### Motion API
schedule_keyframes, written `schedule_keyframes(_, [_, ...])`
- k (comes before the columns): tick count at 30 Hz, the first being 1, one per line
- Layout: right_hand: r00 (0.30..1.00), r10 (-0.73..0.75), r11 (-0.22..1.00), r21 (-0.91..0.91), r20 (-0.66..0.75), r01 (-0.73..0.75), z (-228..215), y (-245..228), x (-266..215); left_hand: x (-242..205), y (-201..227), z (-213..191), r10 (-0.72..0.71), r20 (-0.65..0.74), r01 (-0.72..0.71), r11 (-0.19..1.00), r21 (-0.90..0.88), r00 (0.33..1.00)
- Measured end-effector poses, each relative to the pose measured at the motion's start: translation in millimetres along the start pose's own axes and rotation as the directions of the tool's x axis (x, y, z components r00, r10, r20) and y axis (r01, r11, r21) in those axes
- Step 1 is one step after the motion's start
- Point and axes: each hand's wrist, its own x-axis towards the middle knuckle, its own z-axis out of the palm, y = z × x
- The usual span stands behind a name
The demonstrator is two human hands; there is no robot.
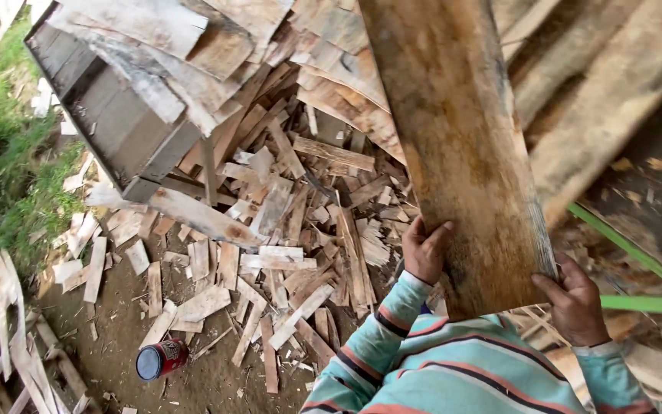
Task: Trimming thin sheets of wood veneer using a large manual lever cutter.
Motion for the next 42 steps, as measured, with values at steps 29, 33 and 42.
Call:
schedule_keyframes(29, [0.764, -0.280, 0.628, -0.713, -0.582, -0.313, 46.0, 44.0, 114.4, 178.6, -62.5, -80.5, -0.730, 0.221, 0.664, 0.682, 0.307, 0.647])
schedule_keyframes(33, [0.863, -0.243, 0.621, -0.755, -0.443, -0.212, 40.0, 49.0, 122.5, 167.5, -53.9, -72.1, -0.712, 0.187, 0.528, 0.647, 0.550, 0.677])
schedule_keyframes(42, [0.829, -0.408, 0.628, -0.777, -0.383, -0.050, 37.8, 35.8, 120.7, 179.1, -52.9, -2.3, -0.025, 0.469, -0.361, 0.602, 0.712, 0.883])
